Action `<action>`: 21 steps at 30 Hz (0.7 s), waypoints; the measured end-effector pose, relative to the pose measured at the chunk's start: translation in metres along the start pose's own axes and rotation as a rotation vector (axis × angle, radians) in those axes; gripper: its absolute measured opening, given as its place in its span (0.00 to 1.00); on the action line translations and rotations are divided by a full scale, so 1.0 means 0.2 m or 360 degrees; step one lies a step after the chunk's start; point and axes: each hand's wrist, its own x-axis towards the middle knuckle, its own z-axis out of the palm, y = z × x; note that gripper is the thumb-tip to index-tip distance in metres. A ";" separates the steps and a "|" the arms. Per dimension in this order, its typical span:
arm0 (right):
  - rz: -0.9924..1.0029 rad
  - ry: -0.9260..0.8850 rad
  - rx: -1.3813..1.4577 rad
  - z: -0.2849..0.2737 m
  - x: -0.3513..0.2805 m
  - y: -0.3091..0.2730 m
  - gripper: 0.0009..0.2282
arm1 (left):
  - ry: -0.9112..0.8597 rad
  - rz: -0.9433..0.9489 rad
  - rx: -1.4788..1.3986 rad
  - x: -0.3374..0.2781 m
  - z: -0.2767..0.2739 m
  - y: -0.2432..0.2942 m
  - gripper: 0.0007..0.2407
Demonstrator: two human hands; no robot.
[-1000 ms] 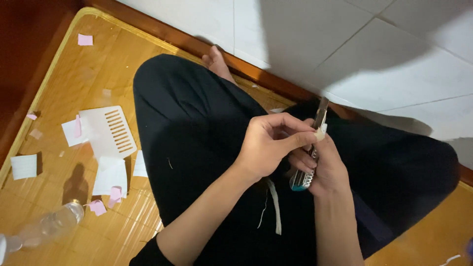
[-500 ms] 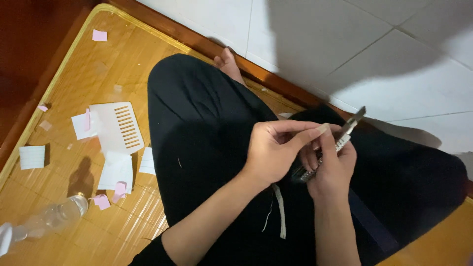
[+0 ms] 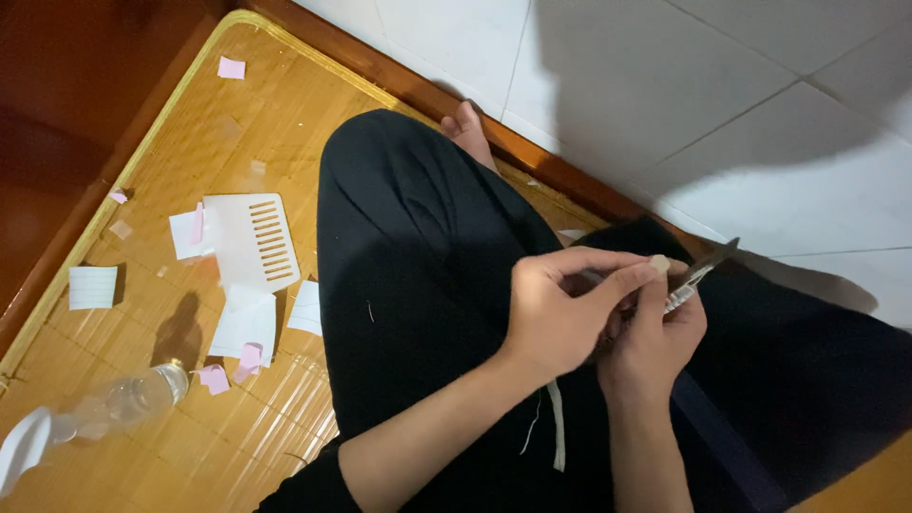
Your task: The person measures, cuts, and applies pink adhesive film to a tiled wall using a utility knife, scissors, and a scraper.
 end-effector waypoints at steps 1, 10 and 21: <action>-0.0136 0.0061 -0.0073 0.01 -0.01 0.00 0.12 | 0.0032 0.0059 0.0130 -0.01 0.01 0.03 0.02; 0.0188 -0.0061 0.0174 0.02 -0.01 0.04 0.16 | -0.0138 0.0073 -0.0277 0.02 -0.08 -0.14 0.06; 0.0668 -0.0138 0.0334 -0.01 0.06 -0.04 0.06 | 0.0380 0.0318 0.0094 0.14 -0.76 0.31 0.06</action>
